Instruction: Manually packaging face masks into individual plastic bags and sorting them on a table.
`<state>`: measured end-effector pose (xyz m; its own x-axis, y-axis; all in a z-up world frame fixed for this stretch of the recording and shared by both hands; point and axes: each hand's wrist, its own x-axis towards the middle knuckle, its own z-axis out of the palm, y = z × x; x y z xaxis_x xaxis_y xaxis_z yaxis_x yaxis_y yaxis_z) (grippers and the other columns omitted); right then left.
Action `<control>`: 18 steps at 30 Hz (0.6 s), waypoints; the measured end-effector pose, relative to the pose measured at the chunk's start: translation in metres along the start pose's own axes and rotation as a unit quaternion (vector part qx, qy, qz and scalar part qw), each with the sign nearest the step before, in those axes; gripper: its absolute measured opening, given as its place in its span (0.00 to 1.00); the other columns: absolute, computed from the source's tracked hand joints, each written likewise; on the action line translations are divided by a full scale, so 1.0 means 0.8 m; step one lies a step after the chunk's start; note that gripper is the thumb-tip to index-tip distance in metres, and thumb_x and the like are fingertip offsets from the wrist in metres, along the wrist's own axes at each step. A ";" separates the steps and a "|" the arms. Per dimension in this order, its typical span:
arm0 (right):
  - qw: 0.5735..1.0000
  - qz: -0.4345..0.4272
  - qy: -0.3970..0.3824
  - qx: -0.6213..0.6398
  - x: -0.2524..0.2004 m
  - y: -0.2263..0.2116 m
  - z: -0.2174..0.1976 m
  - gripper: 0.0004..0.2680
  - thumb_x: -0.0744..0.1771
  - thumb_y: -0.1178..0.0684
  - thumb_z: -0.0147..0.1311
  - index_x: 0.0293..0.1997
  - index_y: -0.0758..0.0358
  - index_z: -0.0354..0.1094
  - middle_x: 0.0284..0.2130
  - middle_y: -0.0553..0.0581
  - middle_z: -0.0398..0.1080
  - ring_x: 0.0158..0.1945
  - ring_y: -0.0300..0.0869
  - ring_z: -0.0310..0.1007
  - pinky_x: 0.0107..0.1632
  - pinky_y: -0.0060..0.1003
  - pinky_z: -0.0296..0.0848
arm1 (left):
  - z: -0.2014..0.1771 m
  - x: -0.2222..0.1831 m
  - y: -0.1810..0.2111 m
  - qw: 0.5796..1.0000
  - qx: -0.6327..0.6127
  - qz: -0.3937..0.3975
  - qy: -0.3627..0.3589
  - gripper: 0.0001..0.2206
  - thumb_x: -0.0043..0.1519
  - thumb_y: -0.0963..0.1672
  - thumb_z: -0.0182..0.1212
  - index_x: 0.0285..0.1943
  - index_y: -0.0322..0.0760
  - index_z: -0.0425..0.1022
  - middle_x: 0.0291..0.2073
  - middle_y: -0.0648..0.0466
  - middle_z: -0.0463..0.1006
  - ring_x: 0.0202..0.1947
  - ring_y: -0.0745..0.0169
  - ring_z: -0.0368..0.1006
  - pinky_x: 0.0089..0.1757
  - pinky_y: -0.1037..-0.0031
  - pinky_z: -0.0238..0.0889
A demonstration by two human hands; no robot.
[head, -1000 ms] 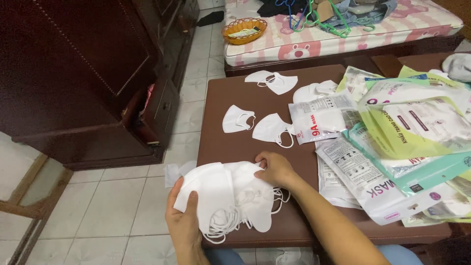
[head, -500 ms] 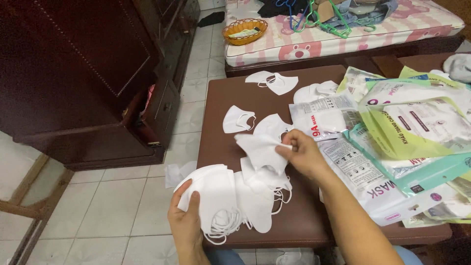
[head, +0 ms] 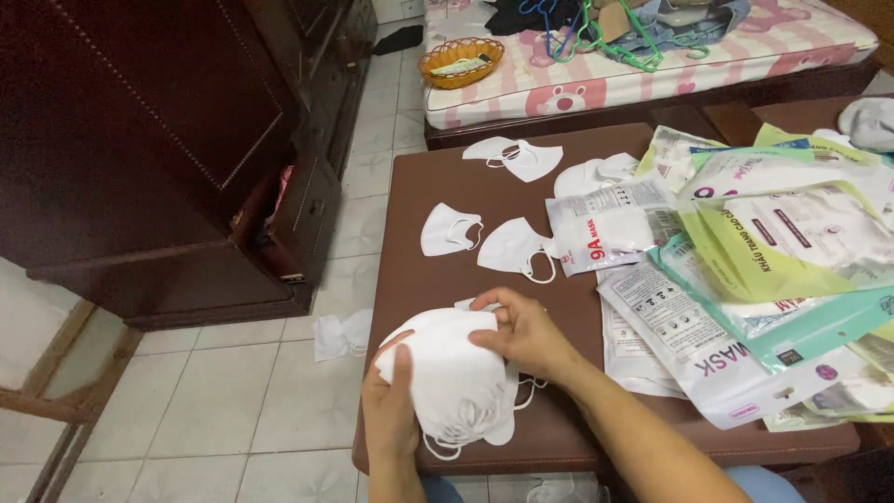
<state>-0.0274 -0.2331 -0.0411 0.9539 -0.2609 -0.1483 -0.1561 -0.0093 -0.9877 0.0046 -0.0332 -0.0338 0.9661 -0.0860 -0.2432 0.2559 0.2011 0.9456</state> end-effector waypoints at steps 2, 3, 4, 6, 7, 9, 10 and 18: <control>1.000 -0.018 0.011 0.016 0.009 0.009 -0.007 0.11 0.64 0.59 0.64 0.49 0.58 0.71 0.24 0.54 0.76 0.23 0.38 0.73 0.26 0.32 0.72 | -0.005 0.004 -0.005 1.000 -0.002 0.000 0.025 0.15 0.62 0.46 0.59 0.51 0.32 0.81 0.52 0.45 0.83 0.51 0.52 0.78 0.47 0.63 0.74; 0.999 -0.036 0.023 0.031 0.013 0.014 -0.011 0.09 0.65 0.58 0.63 0.50 0.60 0.71 0.19 0.54 0.72 0.19 0.39 0.71 0.22 0.32 0.70 | -0.007 0.006 -0.008 0.999 -0.005 -0.001 0.050 0.11 0.63 0.44 0.59 0.48 0.33 0.83 0.50 0.45 0.84 0.48 0.52 0.79 0.47 0.64 0.74; 0.999 -0.036 0.023 0.031 0.025 0.024 -0.024 0.09 0.65 0.58 0.63 0.50 0.60 0.71 0.19 0.54 0.72 0.19 0.39 0.71 0.22 0.32 0.70 | -0.013 0.011 -0.011 0.999 -0.005 -0.002 0.050 0.11 0.63 0.44 0.59 0.48 0.33 0.83 0.50 0.45 0.84 0.48 0.52 0.79 0.47 0.64 0.74; 0.965 -0.072 0.151 -0.201 0.048 0.045 -0.050 0.09 0.63 0.47 0.62 0.47 0.47 0.74 0.30 0.42 0.77 0.32 0.32 0.73 0.44 0.28 0.71 | -0.027 0.018 -0.018 0.994 -0.012 0.038 0.104 0.10 0.62 0.44 0.63 0.48 0.32 0.82 0.45 0.44 0.84 0.43 0.54 0.79 0.44 0.67 0.74; 0.965 -0.073 0.152 -0.202 0.056 0.055 -0.057 0.09 0.63 0.47 0.62 0.47 0.47 0.74 0.30 0.42 0.77 0.32 0.32 0.73 0.44 0.28 0.71 | -0.028 0.015 -0.011 0.994 -0.012 0.039 0.104 0.10 0.62 0.44 0.63 0.48 0.32 0.82 0.45 0.44 0.84 0.43 0.54 0.79 0.44 0.67 0.74; 0.921 -0.018 0.122 -0.369 0.071 0.075 -0.070 0.23 0.59 0.39 0.65 0.58 0.52 0.73 0.51 0.49 0.78 0.56 0.44 0.74 0.58 0.40 0.71 | -0.032 0.007 0.003 0.988 -0.057 0.007 0.146 0.12 0.62 0.44 0.63 0.49 0.30 0.80 0.48 0.43 0.82 0.46 0.50 0.79 0.46 0.62 0.75; 0.921 -0.019 0.122 -0.369 0.072 0.071 -0.067 0.23 0.59 0.39 0.65 0.58 0.52 0.73 0.51 0.49 0.78 0.56 0.44 0.74 0.58 0.40 0.71 | -0.032 0.006 0.007 0.987 -0.058 0.008 0.147 0.12 0.62 0.44 0.63 0.49 0.30 0.80 0.48 0.43 0.82 0.46 0.50 0.79 0.46 0.62 0.75; 0.912 0.059 0.117 -0.389 0.081 0.079 -0.067 0.16 0.58 0.43 0.63 0.49 0.46 0.77 0.46 0.47 0.80 0.51 0.45 0.77 0.53 0.41 0.72 | -0.027 0.001 0.018 0.982 0.010 -0.025 0.185 0.15 0.60 0.50 0.66 0.48 0.36 0.80 0.43 0.49 0.83 0.44 0.57 0.79 0.45 0.68 0.73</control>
<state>0.0109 -0.3021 -0.1108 0.8522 -0.5024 -0.1458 -0.4752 -0.6269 -0.6174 0.0098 -0.0091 -0.0254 0.8988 0.2665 -0.3479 0.3063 0.1859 0.9336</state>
